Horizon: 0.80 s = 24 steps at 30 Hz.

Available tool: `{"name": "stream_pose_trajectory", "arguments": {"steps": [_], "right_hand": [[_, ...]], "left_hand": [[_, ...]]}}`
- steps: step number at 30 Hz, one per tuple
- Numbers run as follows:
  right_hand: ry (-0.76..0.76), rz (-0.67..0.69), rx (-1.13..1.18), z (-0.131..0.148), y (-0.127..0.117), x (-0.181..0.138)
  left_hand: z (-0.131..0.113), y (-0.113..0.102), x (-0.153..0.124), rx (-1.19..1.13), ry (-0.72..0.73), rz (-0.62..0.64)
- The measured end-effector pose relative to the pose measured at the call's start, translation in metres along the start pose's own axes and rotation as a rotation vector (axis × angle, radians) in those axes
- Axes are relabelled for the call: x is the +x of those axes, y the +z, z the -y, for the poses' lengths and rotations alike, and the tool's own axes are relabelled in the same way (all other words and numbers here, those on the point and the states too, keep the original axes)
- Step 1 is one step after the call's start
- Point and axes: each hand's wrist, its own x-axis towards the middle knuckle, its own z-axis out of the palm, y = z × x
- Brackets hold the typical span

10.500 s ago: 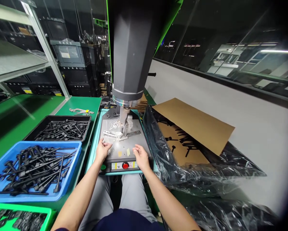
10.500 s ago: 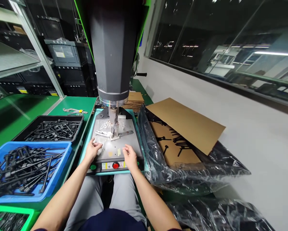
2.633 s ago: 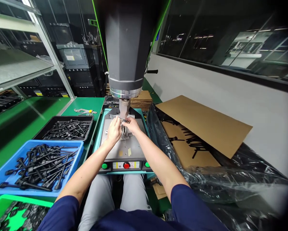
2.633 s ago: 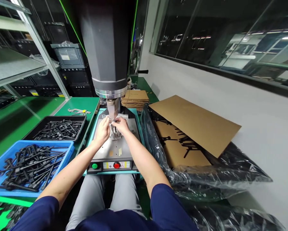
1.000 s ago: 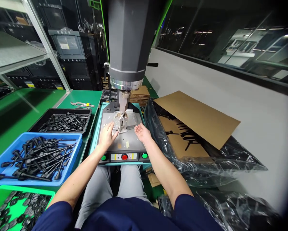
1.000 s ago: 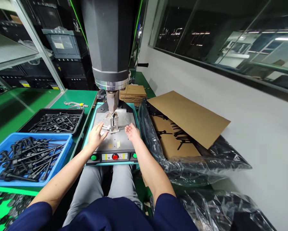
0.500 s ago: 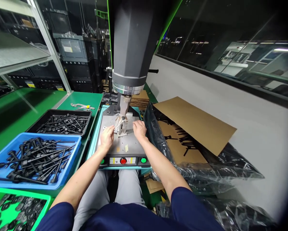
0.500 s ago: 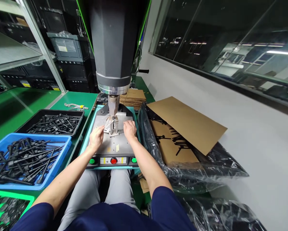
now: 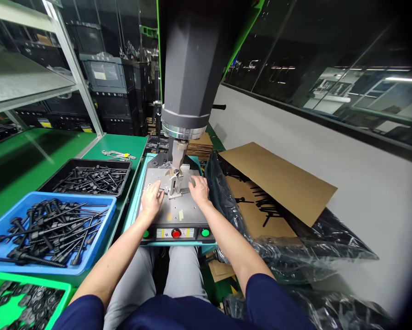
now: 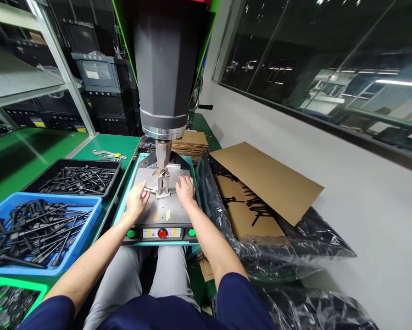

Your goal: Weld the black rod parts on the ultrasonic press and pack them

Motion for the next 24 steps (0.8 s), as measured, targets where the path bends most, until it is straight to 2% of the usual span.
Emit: {"name": "stream_pose_trajectory", "arguments": {"steps": [4, 7, 10, 12, 15, 17, 20, 24], "right_hand": [[-0.006, -0.062, 0.005, 0.003, -0.012, -0.013], [0.028, -0.124, 0.021, -0.002, -0.03, -0.039], [0.093, -0.118, 0.011, -0.018, -0.048, -0.089], [0.137, -0.048, -0.033, -0.033, -0.056, -0.13], [0.262, 0.085, -0.083, -0.054, -0.06, -0.187], [0.34, 0.16, -0.064, -0.064, -0.057, -0.212], [0.405, 0.2, -0.029, -0.074, -0.05, -0.227], [0.448, 0.191, -0.002, -0.079, -0.047, -0.227]], "left_hand": [[-0.008, -0.009, -0.007, 0.002, 0.002, 0.001], [-0.014, -0.028, -0.027, -0.022, -0.019, -0.044], [-0.01, -0.05, -0.073, -0.01, -0.096, -0.08], [-0.003, -0.061, -0.113, 0.034, -0.204, -0.066], [0.012, -0.066, -0.168, 0.05, -0.396, 0.033], [0.021, -0.063, -0.191, -0.005, -0.497, 0.127], [0.033, -0.057, -0.2, -0.085, -0.582, 0.218], [0.041, -0.056, -0.187, -0.111, -0.621, 0.235]]}}
